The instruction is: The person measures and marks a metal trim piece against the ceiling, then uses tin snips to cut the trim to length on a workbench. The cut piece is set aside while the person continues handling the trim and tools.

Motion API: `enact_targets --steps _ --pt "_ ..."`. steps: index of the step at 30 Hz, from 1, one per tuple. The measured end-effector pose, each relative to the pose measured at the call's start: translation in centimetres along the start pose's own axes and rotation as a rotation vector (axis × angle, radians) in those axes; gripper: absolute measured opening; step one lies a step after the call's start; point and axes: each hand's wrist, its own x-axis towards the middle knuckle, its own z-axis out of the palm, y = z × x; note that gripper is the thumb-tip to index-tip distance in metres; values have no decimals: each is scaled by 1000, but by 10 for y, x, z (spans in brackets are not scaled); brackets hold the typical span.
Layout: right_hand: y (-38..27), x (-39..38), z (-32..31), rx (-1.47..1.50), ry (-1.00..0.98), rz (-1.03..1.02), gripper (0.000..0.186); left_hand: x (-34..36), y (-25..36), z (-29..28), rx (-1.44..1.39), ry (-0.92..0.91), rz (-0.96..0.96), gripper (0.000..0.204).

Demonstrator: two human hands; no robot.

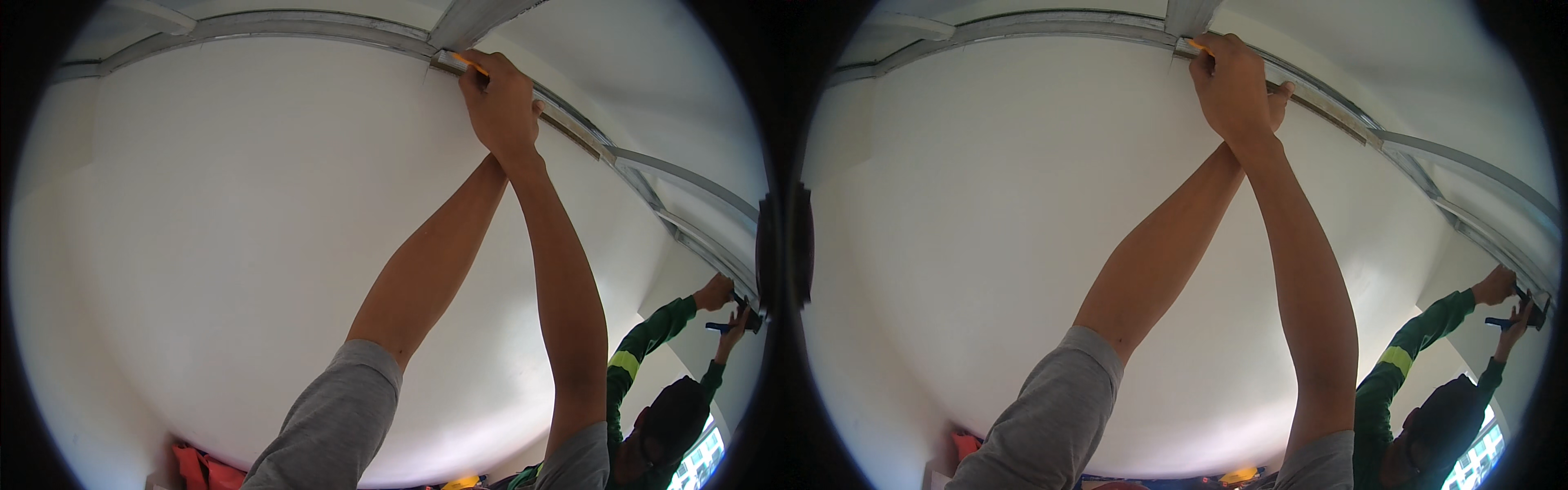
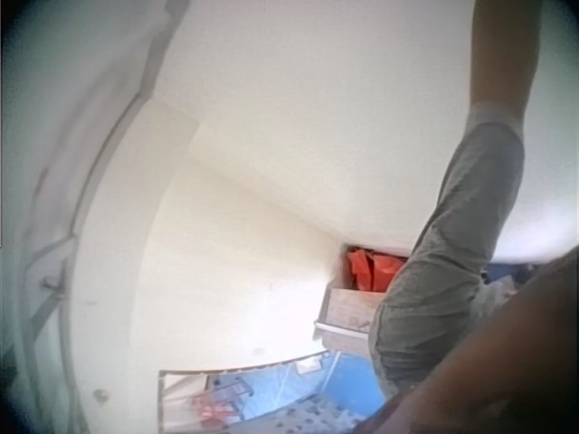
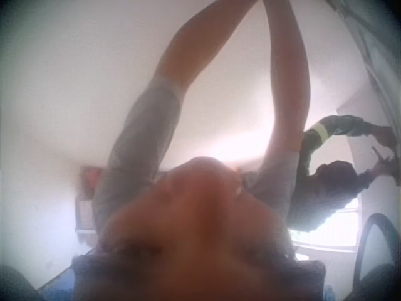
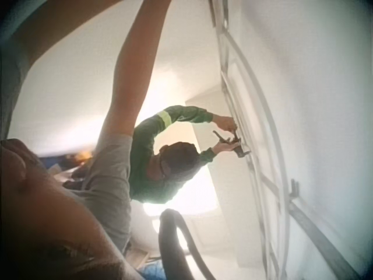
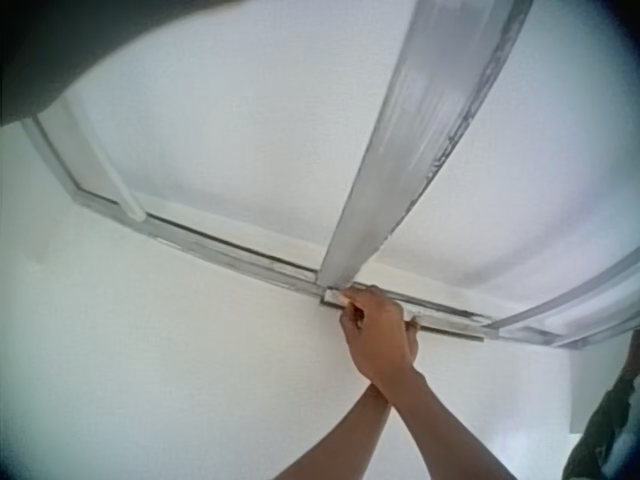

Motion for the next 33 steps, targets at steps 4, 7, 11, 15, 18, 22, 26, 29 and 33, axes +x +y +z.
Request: enact_targets --steps 4,7,11,15,18,22,26,29,33 --pt "12 1 6 -6 -5 -1 24 4 -9 5 -1 -12 3 37" --pt "15 0 7 -15 -8 -9 25 4 -13 6 -19 -21 46 38" --pt "15 -2 6 -7 -19 6 25 3 -11 3 8 -25 3 38" --pt "8 0 5 -28 -32 15 26 0 -3 0 53 -10 30 34" --pt "0 -1 3 -37 -21 24 26 -3 2 -4 45 8 84 25" --pt "-11 -19 -4 -153 -114 45 27 -8 -2 -16 271 -46 316 28" --pt "-23 -39 -13 -160 -90 83 24 -10 -13 -16 244 -39 304 36" --pt "-33 -47 -25 32 -39 177 23 -8 -25 -4 100 -24 176 43" --pt "-52 -73 -54 185 161 236 23 4 -31 9 -869 -175 -269 53"
